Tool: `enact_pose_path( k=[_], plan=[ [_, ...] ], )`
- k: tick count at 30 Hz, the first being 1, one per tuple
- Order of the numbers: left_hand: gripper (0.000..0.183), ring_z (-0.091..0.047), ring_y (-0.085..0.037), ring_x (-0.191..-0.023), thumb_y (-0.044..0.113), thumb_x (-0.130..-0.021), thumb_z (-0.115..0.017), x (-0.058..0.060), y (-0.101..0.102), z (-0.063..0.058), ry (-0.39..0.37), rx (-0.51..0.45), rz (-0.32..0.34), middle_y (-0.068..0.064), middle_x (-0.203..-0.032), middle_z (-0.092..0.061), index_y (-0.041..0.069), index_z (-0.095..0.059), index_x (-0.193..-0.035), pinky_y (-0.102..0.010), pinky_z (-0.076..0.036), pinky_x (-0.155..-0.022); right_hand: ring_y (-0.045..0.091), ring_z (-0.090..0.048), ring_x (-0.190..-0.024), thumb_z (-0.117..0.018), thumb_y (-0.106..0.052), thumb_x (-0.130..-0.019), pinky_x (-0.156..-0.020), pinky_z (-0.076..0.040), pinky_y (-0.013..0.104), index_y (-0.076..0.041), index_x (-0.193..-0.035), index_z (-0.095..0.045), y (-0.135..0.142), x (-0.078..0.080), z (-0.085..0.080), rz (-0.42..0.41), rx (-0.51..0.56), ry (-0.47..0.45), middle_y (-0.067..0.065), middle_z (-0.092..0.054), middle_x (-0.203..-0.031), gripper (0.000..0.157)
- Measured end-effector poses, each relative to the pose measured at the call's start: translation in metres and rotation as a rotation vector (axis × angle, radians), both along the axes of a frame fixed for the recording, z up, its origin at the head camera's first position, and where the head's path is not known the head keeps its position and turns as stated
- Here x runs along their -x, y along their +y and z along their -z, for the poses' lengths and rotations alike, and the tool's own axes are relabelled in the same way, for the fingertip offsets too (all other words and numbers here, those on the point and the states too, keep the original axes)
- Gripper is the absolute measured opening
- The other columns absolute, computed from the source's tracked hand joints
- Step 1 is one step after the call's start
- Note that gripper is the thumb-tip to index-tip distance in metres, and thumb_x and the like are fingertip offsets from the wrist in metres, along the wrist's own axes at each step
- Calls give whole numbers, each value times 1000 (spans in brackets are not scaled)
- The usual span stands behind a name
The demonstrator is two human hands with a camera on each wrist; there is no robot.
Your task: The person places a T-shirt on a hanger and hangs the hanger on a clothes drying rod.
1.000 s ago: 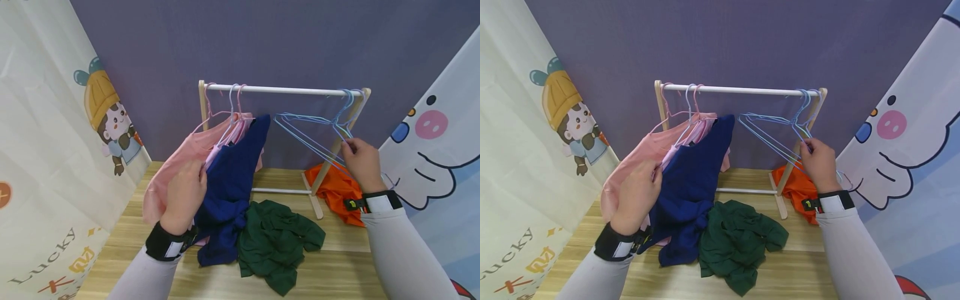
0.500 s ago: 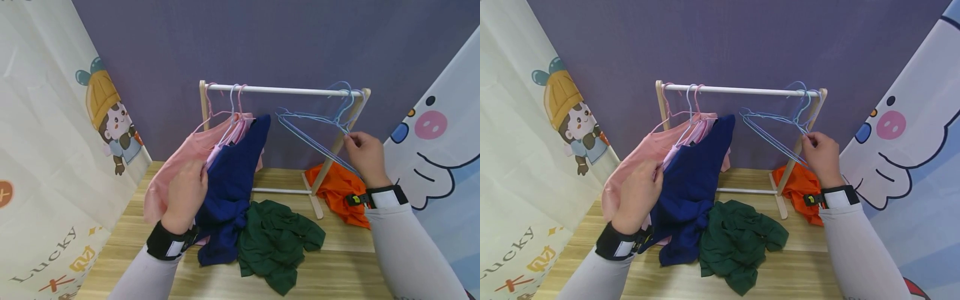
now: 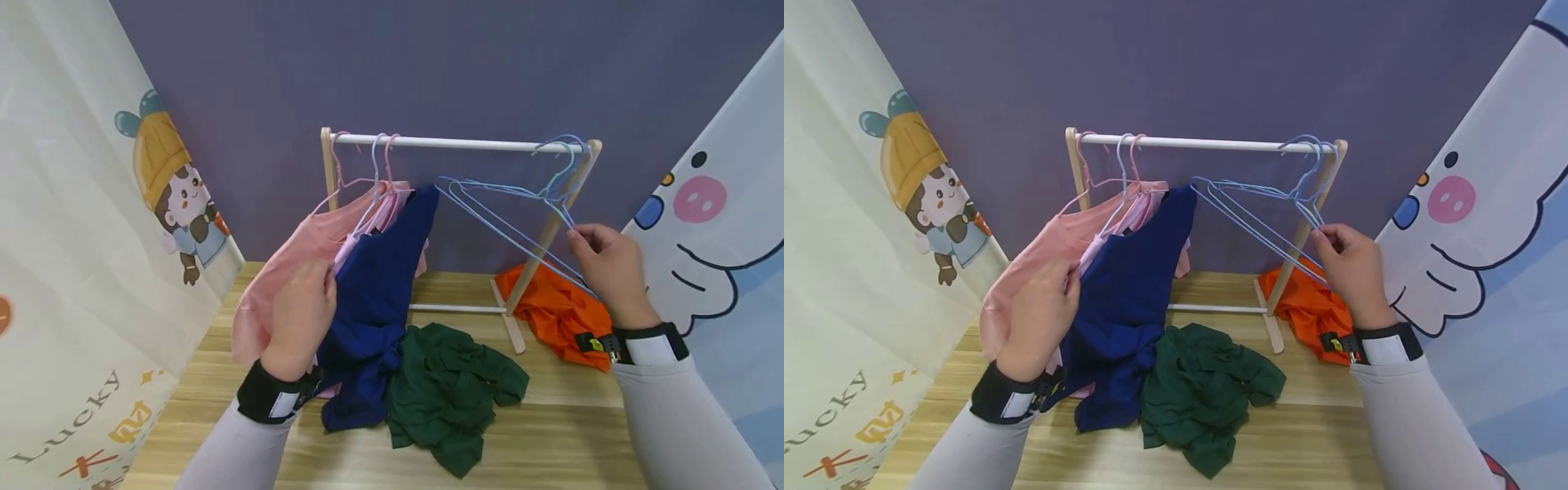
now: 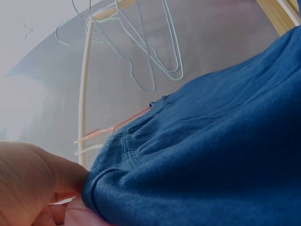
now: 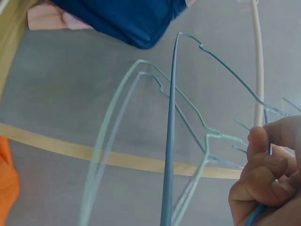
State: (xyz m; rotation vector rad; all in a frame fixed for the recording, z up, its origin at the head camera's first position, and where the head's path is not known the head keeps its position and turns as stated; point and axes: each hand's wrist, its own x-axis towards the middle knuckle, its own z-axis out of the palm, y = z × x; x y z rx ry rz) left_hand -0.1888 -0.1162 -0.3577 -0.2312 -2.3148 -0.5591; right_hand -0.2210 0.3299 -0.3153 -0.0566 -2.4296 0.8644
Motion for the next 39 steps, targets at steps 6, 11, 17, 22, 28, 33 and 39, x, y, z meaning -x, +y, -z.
enact_pose_path(
  k=[6,11,17,22,28,33,39],
  plan=[
    [14,-67,-41,-77,16,-101,-65,1,-1,-1,3,3,3,-19,-84,-66,3,-69,-103,-53,-54,-61,9,-52,-63,-60,-35,-105,-50,-40,25,-4,-114,-74,-3,-19,34,-66,21,-38,10,-71,-87,35],
    [14,-67,-41,-76,16,-102,-64,1,-1,-1,1,0,-1,-19,-82,-65,3,-69,-102,-52,-53,-60,7,-51,-57,-63,-27,-105,-47,-39,24,-1,-110,-74,-4,-31,69,-118,23,-37,14,-70,-85,29],
    [14,-66,-40,-75,17,-102,-64,1,-1,0,6,3,-9,-18,-81,-64,3,-69,-102,-51,-53,-59,8,-49,-55,-66,-28,-103,-46,-39,26,-4,-109,-75,-4,-44,113,-79,28,-82,8,-68,-78,26],
    [14,-66,-40,-76,17,-102,-64,1,-1,-1,-5,5,-7,-18,-82,-64,4,-68,-102,-51,-53,-60,5,-49,-58,-68,-20,-101,-48,-40,23,-1,-105,-75,-5,-54,156,-52,66,-90,8,-68,-77,20],
    [15,-66,-40,-75,17,-103,-63,2,-1,-3,0,11,2,-18,-82,-64,3,-68,-102,-51,-53,-59,-1,-54,-62,-69,-15,-100,-50,-43,21,2,-103,-75,-5,-65,197,-23,151,-127,11,-72,-79,18],
    [14,-65,-41,-72,17,-103,-64,2,-2,-5,2,15,1,-19,-80,-63,4,-67,-103,-50,-51,-57,-1,-54,-66,-66,-19,-102,-55,-45,20,2,-106,-75,-6,-71,219,16,192,-212,12,-73,-83,22],
    [15,-65,-42,-76,15,-101,-66,1,-3,-7,45,48,9,-19,-88,-67,4,-69,-110,-51,-52,-62,0,-54,-67,-65,-19,-103,-59,-45,18,1,-108,-76,-12,-77,230,49,232,-241,11,-72,-84,22]
  ],
)
